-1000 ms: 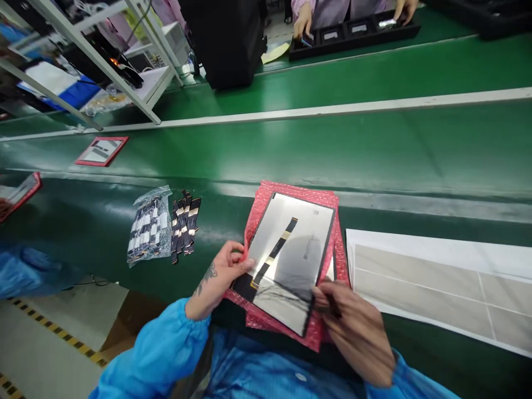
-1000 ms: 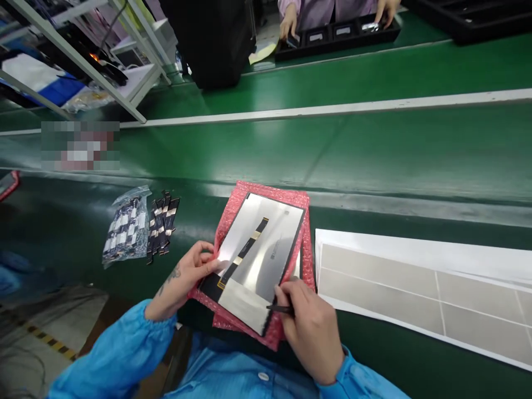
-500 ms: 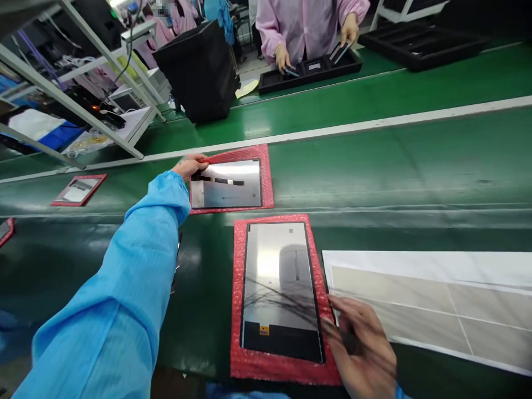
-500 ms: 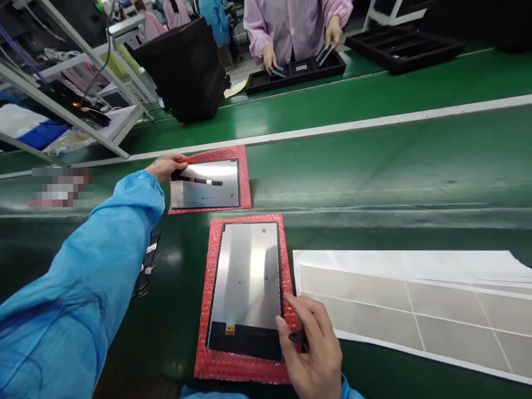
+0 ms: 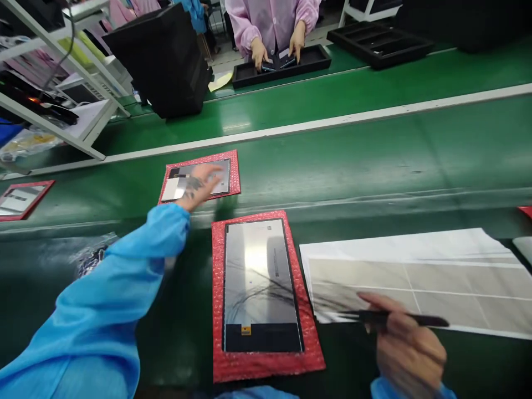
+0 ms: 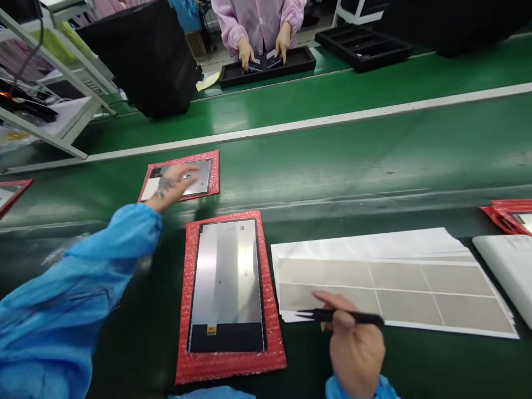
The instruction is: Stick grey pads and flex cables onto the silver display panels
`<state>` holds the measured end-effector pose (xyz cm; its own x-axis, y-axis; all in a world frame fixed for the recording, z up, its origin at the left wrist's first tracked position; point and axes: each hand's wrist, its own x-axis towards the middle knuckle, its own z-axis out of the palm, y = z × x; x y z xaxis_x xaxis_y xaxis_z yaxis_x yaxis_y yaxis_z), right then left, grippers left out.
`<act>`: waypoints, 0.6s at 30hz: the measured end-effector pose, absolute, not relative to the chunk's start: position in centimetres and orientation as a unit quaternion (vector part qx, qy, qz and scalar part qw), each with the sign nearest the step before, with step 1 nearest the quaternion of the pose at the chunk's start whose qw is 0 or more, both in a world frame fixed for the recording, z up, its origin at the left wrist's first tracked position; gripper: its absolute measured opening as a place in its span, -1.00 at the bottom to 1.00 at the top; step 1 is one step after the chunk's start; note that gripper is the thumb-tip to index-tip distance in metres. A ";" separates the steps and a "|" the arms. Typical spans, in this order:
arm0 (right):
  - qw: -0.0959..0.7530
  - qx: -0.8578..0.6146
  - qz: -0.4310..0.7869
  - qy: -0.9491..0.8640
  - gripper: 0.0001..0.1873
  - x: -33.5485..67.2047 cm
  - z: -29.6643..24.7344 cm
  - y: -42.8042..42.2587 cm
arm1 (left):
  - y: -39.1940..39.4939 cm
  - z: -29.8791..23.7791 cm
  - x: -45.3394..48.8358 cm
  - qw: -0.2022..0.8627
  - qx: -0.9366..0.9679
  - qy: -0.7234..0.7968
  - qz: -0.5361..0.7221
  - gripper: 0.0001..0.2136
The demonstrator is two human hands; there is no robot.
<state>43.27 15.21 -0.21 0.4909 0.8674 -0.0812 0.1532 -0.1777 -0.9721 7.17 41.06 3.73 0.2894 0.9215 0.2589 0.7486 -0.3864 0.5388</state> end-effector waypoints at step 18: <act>0.547 -0.678 0.387 -0.303 -0.57 48.3 -2.0 17.3 | 22.3 -1.5 25.5 0.127 0.958 0.245 0.082 -0.36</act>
<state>48.34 17.31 -2.02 0.5161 0.8345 -0.1928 -0.0123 -0.2179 -0.9759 25.50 22.31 -1.54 0.8668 0.4897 0.0939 0.4483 -0.8478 0.2835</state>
